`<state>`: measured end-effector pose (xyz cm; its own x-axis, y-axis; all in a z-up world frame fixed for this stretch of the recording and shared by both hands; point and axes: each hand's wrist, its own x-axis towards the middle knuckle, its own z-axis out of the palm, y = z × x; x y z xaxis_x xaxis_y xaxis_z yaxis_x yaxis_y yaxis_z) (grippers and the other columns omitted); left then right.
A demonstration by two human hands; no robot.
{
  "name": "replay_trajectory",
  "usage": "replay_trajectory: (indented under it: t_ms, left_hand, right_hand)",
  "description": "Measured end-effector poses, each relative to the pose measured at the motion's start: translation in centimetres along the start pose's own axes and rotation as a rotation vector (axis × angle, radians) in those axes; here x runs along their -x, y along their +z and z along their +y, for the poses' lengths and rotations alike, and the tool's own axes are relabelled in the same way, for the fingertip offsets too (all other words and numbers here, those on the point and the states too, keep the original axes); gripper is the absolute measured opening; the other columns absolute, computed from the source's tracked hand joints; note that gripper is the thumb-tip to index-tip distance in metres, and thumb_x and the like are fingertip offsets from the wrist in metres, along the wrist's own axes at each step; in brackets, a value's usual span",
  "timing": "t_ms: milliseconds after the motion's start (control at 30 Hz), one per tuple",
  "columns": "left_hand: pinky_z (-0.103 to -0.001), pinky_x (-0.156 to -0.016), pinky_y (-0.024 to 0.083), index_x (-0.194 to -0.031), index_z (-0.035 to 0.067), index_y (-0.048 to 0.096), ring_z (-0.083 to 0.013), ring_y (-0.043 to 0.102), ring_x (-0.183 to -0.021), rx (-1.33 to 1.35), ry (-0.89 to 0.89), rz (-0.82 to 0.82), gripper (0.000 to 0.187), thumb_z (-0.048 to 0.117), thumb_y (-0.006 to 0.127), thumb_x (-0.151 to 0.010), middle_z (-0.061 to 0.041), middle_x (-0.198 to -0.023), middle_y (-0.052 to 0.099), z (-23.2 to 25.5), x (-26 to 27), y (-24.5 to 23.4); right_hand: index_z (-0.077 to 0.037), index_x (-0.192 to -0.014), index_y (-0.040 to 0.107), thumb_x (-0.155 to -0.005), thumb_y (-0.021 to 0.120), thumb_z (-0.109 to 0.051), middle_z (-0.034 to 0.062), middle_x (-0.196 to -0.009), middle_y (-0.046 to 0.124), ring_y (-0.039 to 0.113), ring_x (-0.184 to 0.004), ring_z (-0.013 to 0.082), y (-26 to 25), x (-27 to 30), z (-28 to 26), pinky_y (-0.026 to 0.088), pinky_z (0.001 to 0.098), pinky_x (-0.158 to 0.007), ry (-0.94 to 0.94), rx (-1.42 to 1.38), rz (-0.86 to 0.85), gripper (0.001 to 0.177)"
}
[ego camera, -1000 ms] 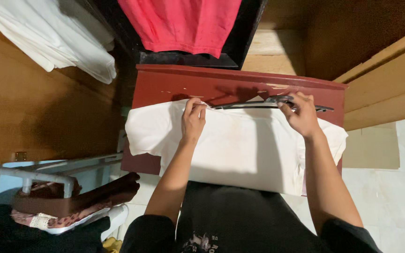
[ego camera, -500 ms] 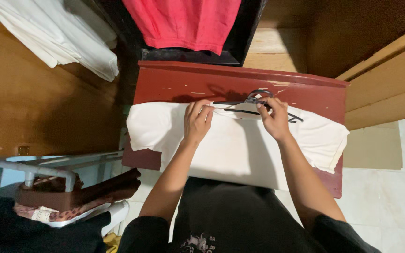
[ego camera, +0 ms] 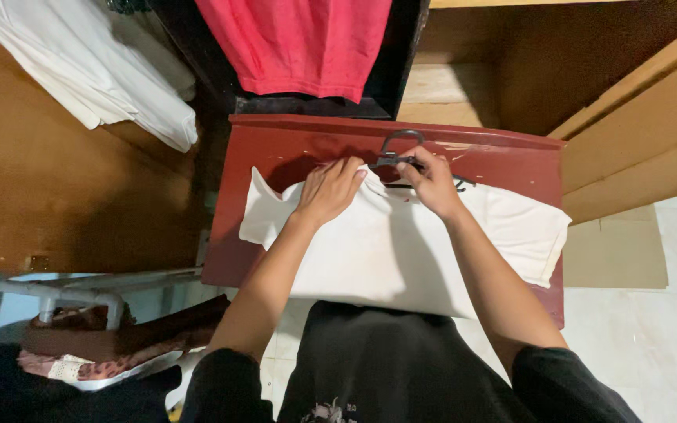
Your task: The person smooths several white t-shirts on a red cabinet, places each on a hanger, and hangs them in a closet. The shirts include a Bplus logo shirt, a Southern Port shirt, and a TPS logo shirt. The person repeats this process for each shirt.
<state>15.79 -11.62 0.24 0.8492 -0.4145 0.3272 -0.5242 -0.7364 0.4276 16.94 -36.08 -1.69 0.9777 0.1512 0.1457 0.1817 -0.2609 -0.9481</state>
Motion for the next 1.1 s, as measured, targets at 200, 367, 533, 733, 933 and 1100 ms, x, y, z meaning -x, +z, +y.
replay_trajectory:
  t_ms: [200,367,533,733,933,1100]
  left_hand:
    - [-0.06,-0.069,0.048,-0.103,0.011,0.055,-0.0466,0.067,-0.081,0.07,-0.159,-0.066,0.027,0.037,0.049,-0.107,-0.018,-0.087,0.072,1.9,-1.5,-0.7]
    - [-0.062,-0.071,0.047,-0.111,0.014,0.057,-0.0479,0.067,-0.082,0.163,-0.292,-0.031,0.028,0.039,0.046,-0.106,-0.019,-0.082,0.073,3.9,-2.0,-2.4]
    - [-0.059,-0.068,0.05,-0.112,0.017,0.057,-0.0464,0.068,-0.082,0.211,-0.269,0.073,0.026,0.04,0.046,-0.107,-0.018,-0.082,0.074,6.2,-1.4,-2.9]
    - [-0.057,-0.061,0.05,-0.109,0.016,0.06,-0.0442,0.069,-0.075,0.014,-0.213,0.196,0.021,0.036,0.053,-0.107,-0.016,-0.077,0.072,7.4,0.9,-5.1]
    - [-0.049,-0.057,0.049,-0.106,0.011,0.062,-0.0376,0.068,-0.066,0.035,-0.153,0.329,0.017,0.027,0.057,-0.108,-0.014,-0.068,0.066,7.3,4.4,-8.7]
    - [-0.046,-0.056,0.048,-0.106,0.01,0.063,-0.0354,0.066,-0.062,0.037,-0.156,0.369,0.017,0.026,0.056,-0.109,-0.012,-0.064,0.063,6.2,7.5,-11.3]
  right_hand:
    - [-0.003,-0.116,0.065,-0.093,0.074,-0.014,0.0138,-0.109,0.067,0.061,-0.102,0.0285,1.1,1.5,-4.0,0.045,0.0402,-0.09,-0.307,0.34,0.238,0.027]
    - [-0.008,-0.119,0.068,-0.09,0.08,-0.022,0.0096,-0.116,0.065,0.057,-0.111,0.0304,1.9,4.4,-6.3,0.039,0.043,-0.097,-0.422,0.592,0.348,0.034]
    - [-0.003,-0.12,0.069,-0.085,0.081,-0.023,0.0114,-0.114,0.066,0.058,-0.106,0.0319,3.2,6.3,-6.7,0.04,0.0424,-0.092,-0.467,0.542,0.23,0.041]
    - [-0.005,-0.096,0.067,-0.09,0.082,-0.025,0.0099,-0.084,0.065,0.06,-0.084,0.0259,1.3,8.1,-6.5,0.048,0.0384,-0.079,-0.223,0.311,0.004,0.025]
    - [-0.007,-0.099,0.073,-0.082,0.083,-0.037,0.0093,-0.067,0.064,0.057,-0.076,0.0285,-2.3,10.3,-7.4,0.046,0.0401,-0.074,-0.262,0.462,-0.202,0.035]
    - [-0.008,-0.1,0.074,-0.083,0.079,-0.039,0.0085,-0.075,0.068,0.06,-0.08,0.0269,-5.2,11.6,-8.6,0.043,0.0397,-0.087,-0.306,0.698,-0.254,0.036]
